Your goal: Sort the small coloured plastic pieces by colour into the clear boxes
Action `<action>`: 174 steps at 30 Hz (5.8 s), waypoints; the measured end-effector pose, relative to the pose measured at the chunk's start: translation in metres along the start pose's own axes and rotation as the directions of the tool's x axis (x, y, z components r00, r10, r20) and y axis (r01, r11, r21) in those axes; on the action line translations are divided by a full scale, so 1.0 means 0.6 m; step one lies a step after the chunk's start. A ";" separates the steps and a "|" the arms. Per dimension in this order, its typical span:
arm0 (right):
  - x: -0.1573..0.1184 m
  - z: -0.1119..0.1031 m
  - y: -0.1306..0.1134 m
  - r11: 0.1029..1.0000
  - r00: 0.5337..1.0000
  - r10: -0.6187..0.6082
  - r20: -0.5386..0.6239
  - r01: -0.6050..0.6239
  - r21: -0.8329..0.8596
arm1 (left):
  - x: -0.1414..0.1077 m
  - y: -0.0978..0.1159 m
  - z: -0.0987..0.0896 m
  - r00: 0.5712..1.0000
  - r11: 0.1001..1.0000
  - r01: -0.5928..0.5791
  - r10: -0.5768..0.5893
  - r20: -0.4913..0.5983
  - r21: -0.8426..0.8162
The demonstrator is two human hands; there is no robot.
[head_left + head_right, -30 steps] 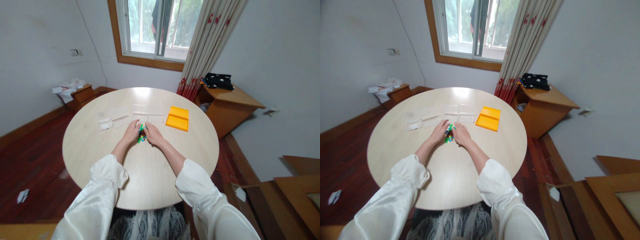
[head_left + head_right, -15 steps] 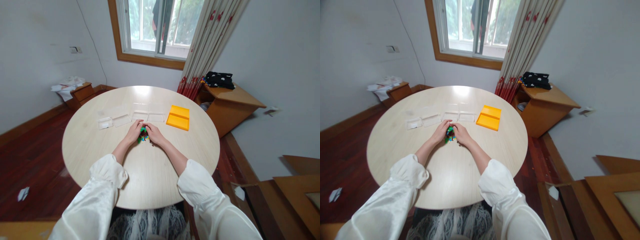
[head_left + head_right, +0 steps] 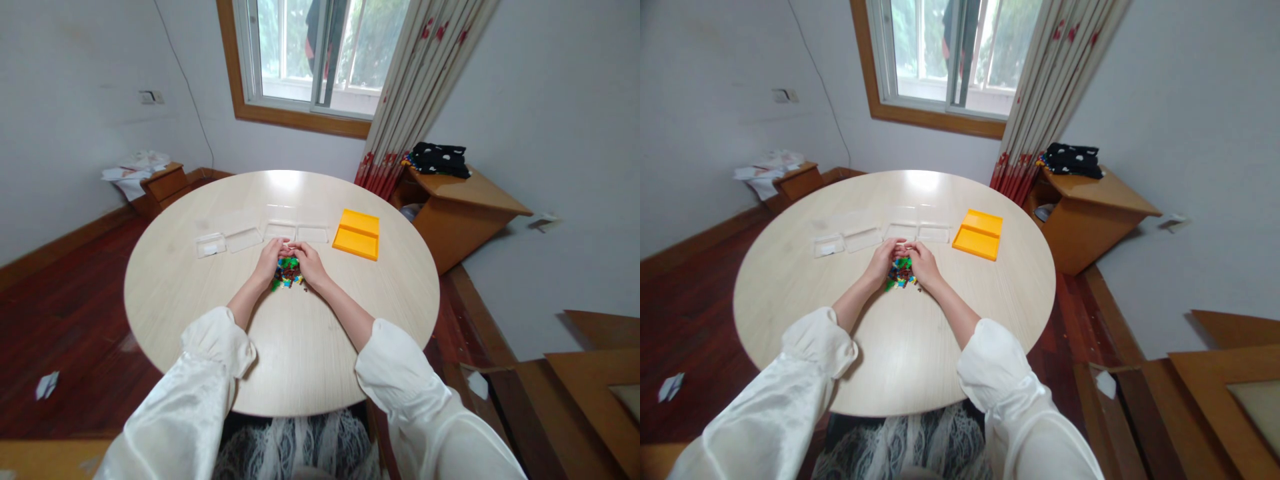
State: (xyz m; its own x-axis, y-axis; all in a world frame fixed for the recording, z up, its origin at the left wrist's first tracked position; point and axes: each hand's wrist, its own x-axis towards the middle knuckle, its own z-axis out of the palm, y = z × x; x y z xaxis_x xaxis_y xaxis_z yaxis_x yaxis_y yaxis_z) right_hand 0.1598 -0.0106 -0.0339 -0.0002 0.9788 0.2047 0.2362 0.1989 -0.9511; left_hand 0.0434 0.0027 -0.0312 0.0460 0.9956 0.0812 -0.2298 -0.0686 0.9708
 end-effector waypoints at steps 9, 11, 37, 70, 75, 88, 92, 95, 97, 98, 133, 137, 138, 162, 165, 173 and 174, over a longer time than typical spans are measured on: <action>-0.010 0.002 -0.005 0.998 0.993 -0.058 0.105 0.057 0.017 | 0.001 0.013 -0.005 0.998 0.995 0.047 -0.051 -0.041 -0.088; -0.021 0.001 -0.012 0.969 0.971 -0.181 0.153 0.203 -0.139 | 0.002 0.018 -0.011 0.996 0.998 -0.005 0.000 -0.086 -0.063; -0.045 0.015 -0.043 0.451 0.904 -0.123 0.410 0.419 -0.788 | 0.011 -0.001 -0.022 0.980 0.830 -0.103 0.178 -0.084 0.547; -0.021 -0.041 -0.044 0.902 0.922 -0.266 0.282 0.341 -0.263 | 0.005 0.003 -0.017 0.994 0.995 0.077 -0.072 0.077 -0.062; -0.015 -0.056 -0.047 0.932 0.946 -0.213 0.246 0.272 -0.239 | 0.002 0.010 -0.015 0.992 0.992 0.108 -0.102 0.080 -0.072; -0.039 -0.039 -0.037 0.673 0.880 -0.245 0.407 0.457 -0.582 | 0.000 0.030 -0.019 0.983 0.992 0.053 -0.072 -0.169 -0.114; -0.051 -0.019 -0.034 0.571 0.864 -0.199 0.463 0.486 -0.661 | 0.002 0.026 -0.019 0.978 0.995 0.053 -0.070 -0.197 -0.088; -0.049 -0.006 -0.033 0.539 0.881 -0.208 0.425 0.466 -0.702 | 0.002 0.024 -0.018 0.980 0.997 0.053 -0.063 -0.191 -0.057; -0.045 -0.001 -0.034 0.519 0.886 -0.199 0.419 0.457 -0.722 | 0.002 0.022 -0.016 0.980 0.998 0.051 -0.058 -0.188 -0.044; -0.044 0.001 -0.035 0.513 0.886 -0.195 0.421 0.458 -0.726 | 0.002 0.022 -0.016 0.980 0.998 0.051 -0.057 -0.189 -0.037; -0.022 0.000 -0.027 0.768 0.869 -0.409 0.277 0.492 -0.410 | -0.007 0.014 0.009 0.994 0.998 0.014 -0.021 -0.112 -0.057; -0.025 -0.008 -0.037 0.763 0.862 -0.406 0.302 0.502 -0.408 | -0.008 0.014 0.006 0.994 0.996 0.040 -0.048 -0.100 -0.078; -0.025 -0.009 -0.039 0.761 0.865 -0.402 0.301 0.498 -0.414 | -0.008 0.015 0.006 0.994 0.995 0.050 -0.058 -0.095 -0.088; 0.005 -0.065 -0.015 0.921 0.966 -0.248 -0.071 0.213 -0.325 | -0.004 0.028 -0.015 0.991 0.988 0.107 -0.116 -0.073 -0.112; 0.014 -0.063 0.000 0.960 0.981 -0.152 -0.119 0.118 -0.254 | -0.002 0.027 -0.018 0.990 0.989 0.095 -0.105 -0.089 -0.111; 0.017 -0.033 0.022 0.987 0.999 -0.048 0.019 0.050 -0.153 | 0.004 0.025 -0.023 0.984 0.991 0.047 -0.067 -0.168 -0.122; 0.012 -0.029 0.019 0.985 0.996 -0.068 0.057 0.076 -0.155 | 0.004 0.026 -0.023 0.982 0.991 0.049 -0.071 -0.173 -0.125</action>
State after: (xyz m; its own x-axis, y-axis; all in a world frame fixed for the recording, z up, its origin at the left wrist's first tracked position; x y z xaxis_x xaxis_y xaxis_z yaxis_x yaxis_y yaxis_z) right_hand 0.1793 -0.0020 -0.0390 -0.0718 0.9642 0.2552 0.3831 0.2629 -0.8855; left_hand 0.0268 0.0050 -0.0190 -0.1064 0.9939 -0.0277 -0.3472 -0.0110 0.9377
